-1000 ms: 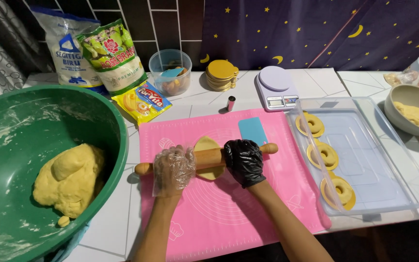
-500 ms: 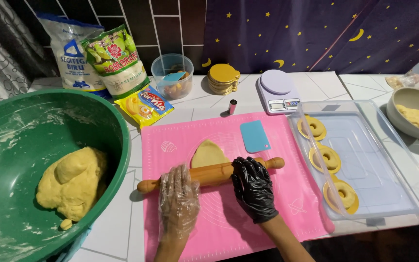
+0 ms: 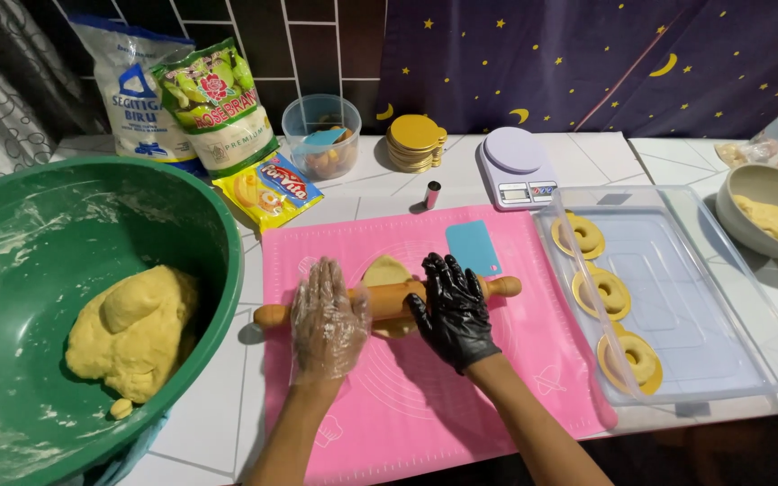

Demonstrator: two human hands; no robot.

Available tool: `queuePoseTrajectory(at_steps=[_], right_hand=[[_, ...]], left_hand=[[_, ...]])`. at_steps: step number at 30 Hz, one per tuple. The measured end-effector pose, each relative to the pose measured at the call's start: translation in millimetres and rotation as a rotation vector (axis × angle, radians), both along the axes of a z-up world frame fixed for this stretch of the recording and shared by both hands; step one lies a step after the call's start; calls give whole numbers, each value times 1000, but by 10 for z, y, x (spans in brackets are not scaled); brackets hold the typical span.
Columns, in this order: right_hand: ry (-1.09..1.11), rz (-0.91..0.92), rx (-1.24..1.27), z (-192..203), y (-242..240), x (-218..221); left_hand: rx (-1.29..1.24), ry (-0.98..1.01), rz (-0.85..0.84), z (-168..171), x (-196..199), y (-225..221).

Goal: Rolling out dough and cutting it into donut shapes using a manual cutter

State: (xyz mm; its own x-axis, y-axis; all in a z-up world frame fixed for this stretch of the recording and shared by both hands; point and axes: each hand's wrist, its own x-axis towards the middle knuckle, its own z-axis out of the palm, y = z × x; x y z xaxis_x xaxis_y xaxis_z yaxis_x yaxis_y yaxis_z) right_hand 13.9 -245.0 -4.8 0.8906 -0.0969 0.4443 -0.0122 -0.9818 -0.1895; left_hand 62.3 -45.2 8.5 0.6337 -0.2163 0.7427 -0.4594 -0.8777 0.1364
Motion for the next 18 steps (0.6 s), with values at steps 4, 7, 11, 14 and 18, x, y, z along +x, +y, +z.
queuePoseTrajectory(at_steps=[4,7,11,14,18], right_hand=[[33,-31,29,69,-62,270],[30,-68,-19,83,-93,472],[-1,-71,4,231,-87,659],[9,-85,44,273,-116,809],[97,-125,62,349,-171,1017]], left_hand=[[17,472,-1,397,152,-55],[68,583,32,446,357,-110],[49,630,32,575,555,-153],[-7,636,39,673,666,-169],[-80,580,37,686,853,-178]])
